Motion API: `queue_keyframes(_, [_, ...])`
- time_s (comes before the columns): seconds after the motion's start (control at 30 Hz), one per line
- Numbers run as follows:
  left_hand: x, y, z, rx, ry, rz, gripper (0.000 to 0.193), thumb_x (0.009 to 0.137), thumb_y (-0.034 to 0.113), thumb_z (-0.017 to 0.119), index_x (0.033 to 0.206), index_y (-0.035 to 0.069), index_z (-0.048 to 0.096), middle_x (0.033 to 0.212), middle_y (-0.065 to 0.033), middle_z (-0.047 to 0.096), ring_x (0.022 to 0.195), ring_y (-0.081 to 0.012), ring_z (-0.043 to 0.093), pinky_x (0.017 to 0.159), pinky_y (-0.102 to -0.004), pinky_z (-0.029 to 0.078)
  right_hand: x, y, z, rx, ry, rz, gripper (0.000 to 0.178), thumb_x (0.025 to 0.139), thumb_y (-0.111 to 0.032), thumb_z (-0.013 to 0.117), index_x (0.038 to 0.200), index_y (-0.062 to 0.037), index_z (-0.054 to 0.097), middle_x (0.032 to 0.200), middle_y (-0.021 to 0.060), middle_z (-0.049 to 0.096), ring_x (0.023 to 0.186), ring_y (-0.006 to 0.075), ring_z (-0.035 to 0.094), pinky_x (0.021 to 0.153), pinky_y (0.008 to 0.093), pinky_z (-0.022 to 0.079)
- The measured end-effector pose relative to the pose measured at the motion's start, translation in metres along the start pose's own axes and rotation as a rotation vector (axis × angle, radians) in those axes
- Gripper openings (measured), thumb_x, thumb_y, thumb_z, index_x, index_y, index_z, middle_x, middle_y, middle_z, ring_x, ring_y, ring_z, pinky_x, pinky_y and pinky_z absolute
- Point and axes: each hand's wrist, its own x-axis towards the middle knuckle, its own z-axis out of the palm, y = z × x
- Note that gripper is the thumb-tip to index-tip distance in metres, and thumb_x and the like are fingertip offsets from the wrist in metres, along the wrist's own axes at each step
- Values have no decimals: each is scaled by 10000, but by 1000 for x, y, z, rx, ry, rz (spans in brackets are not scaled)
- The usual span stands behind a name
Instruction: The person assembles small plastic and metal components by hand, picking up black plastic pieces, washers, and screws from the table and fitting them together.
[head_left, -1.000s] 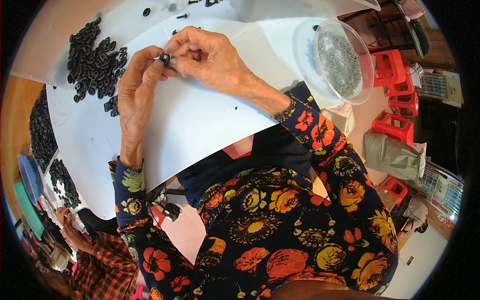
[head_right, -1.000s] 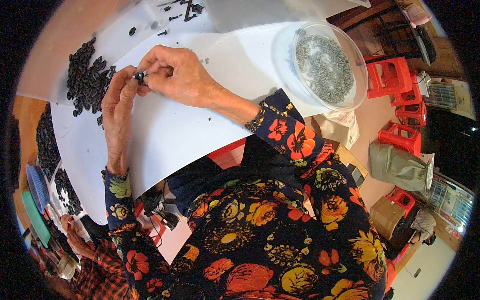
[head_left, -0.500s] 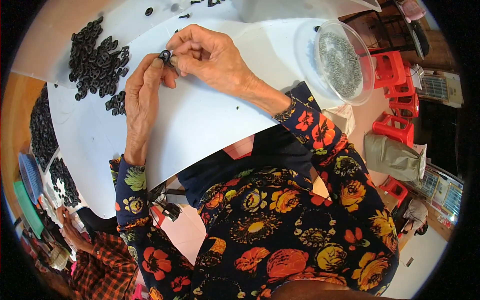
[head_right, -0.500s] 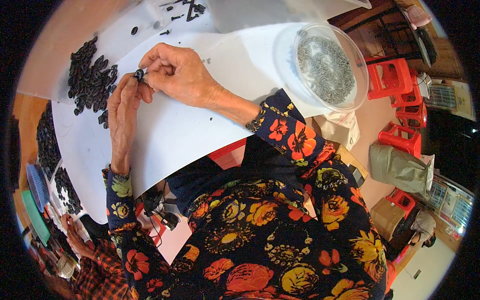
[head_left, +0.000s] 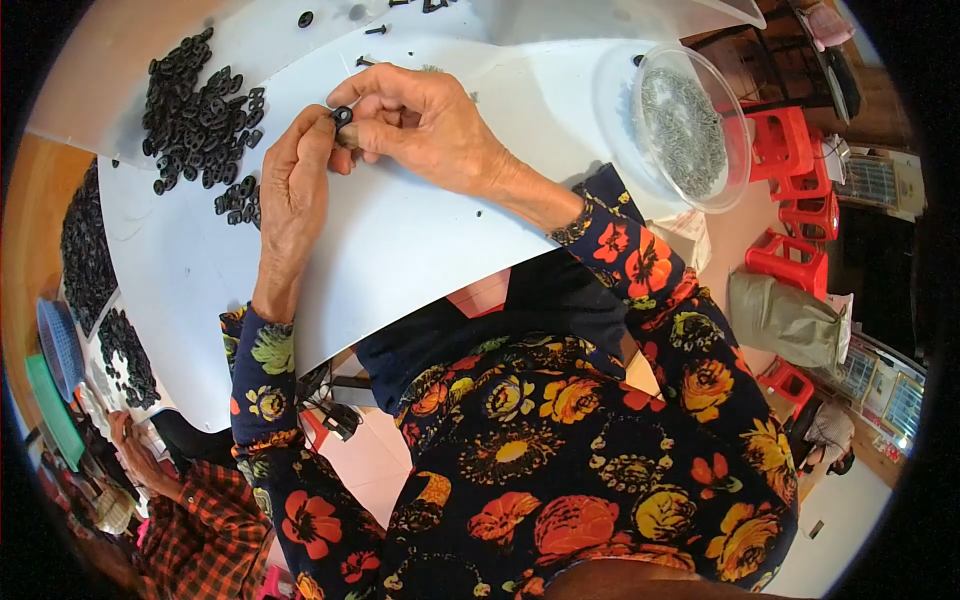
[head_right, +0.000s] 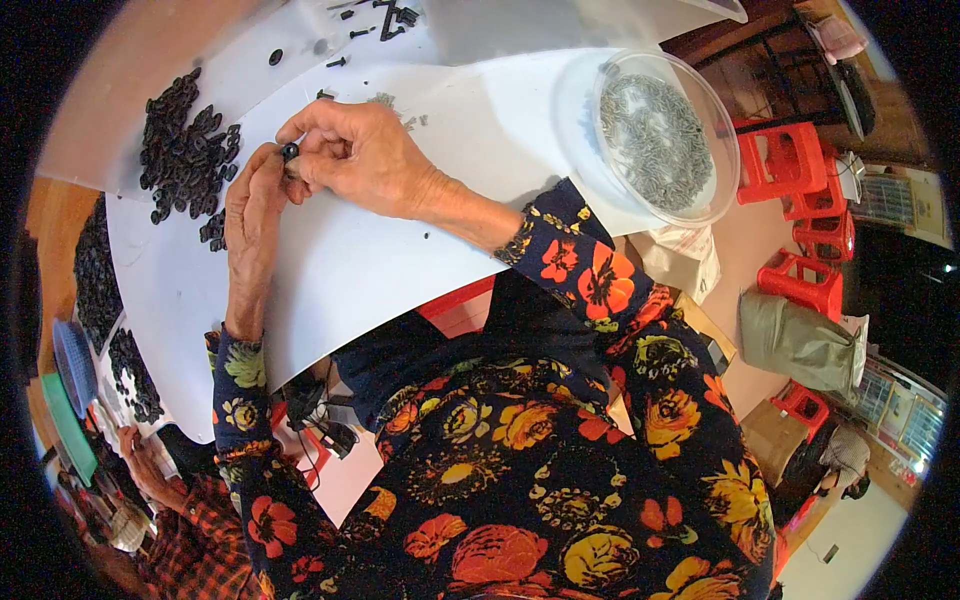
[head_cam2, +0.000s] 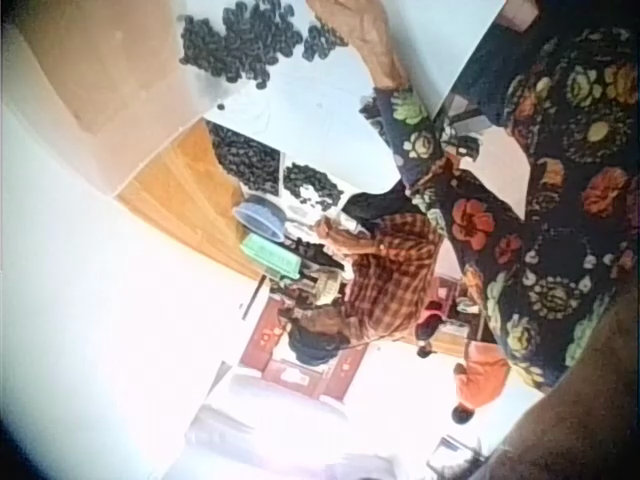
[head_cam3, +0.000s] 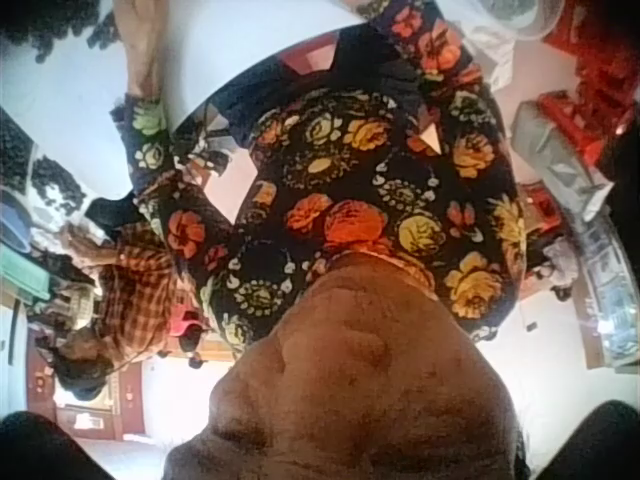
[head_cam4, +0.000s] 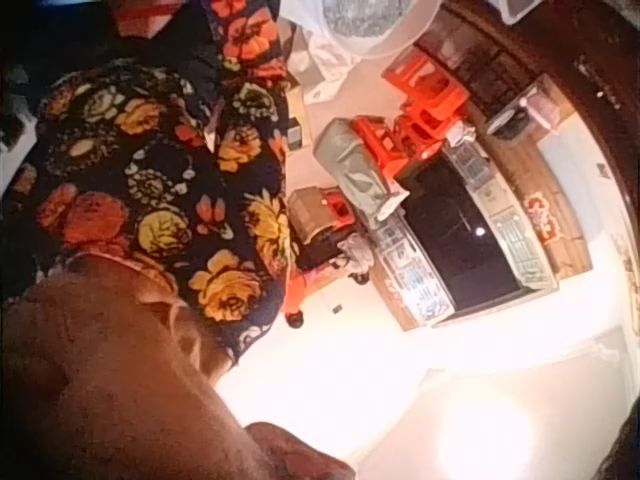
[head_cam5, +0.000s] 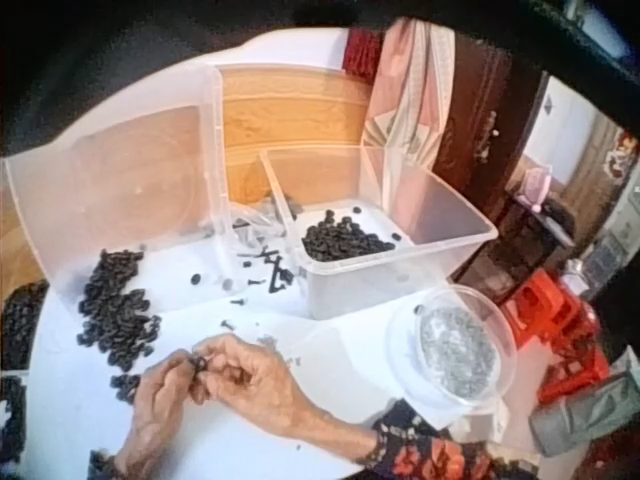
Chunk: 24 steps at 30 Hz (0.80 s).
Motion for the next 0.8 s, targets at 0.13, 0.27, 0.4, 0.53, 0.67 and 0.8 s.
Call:
queue_keyframes(0.13, [1, 1, 0, -52, 23, -47, 298, 957, 227, 396, 799, 14, 533, 661, 13, 469, 627, -68, 405, 578, -214, 334, -1, 1, -2, 48, -53, 11, 299, 803, 2, 655, 1087, 12, 561, 737, 14, 589, 682, 75, 574, 640, 210, 484])
queue_keyframes(0.27, [0, 1, -3, 30, 49, -43, 295, 955, 223, 398, 801, 8, 529, 676, 14, 471, 632, -71, 405, 577, -216, 338, -2, -2, -1, -186, -52, -64, 343, 757, -26, 716, 1068, -9, 574, 726, 8, 600, 670, 73, 576, 631, 214, 490])
queue_keyframes(0.4, [0, 5, 1, -8, -3, -39, 291, 956, 219, 400, 809, 3, 529, 684, 12, 469, 641, -75, 410, 586, -219, 355, -2, -4, -3, -327, -35, -90, 343, 733, -49, 738, 1038, -29, 580, 692, 4, 596, 630, 66, 562, 597, 220, 487])
queue_keyframes(0.53, [-3, 8, 3, 7, 6, -37, 284, 957, 213, 403, 820, 1, 532, 685, 4, 481, 643, -77, 420, 596, -220, 371, -1, -5, -3, -357, -31, -112, 320, 732, -53, 734, 1010, -30, 578, 665, 11, 578, 611, 74, 555, 580, 225, 482])
queue_keyframes(0.67, [-2, 8, 1, 38, -26, -35, 283, 957, 212, 407, 820, -2, 531, 682, -4, 487, 642, -77, 426, 596, -220, 372, 0, -4, -5, -430, -37, -176, 312, 734, -67, 733, 998, -34, 570, 660, 22, 573, 597, 92, 557, 576, 232, 482])
queue_keyframes(0.8, [-3, 4, 2, 45, -12, -12, 280, 959, 208, 412, 813, -3, 524, 668, -9, 483, 637, -75, 426, 591, -220, 370, 0, -9, -7, -471, -77, -171, 284, 768, -53, 706, 1009, -16, 559, 685, 24, 582, 629, 88, 573, 593, 230, 488])
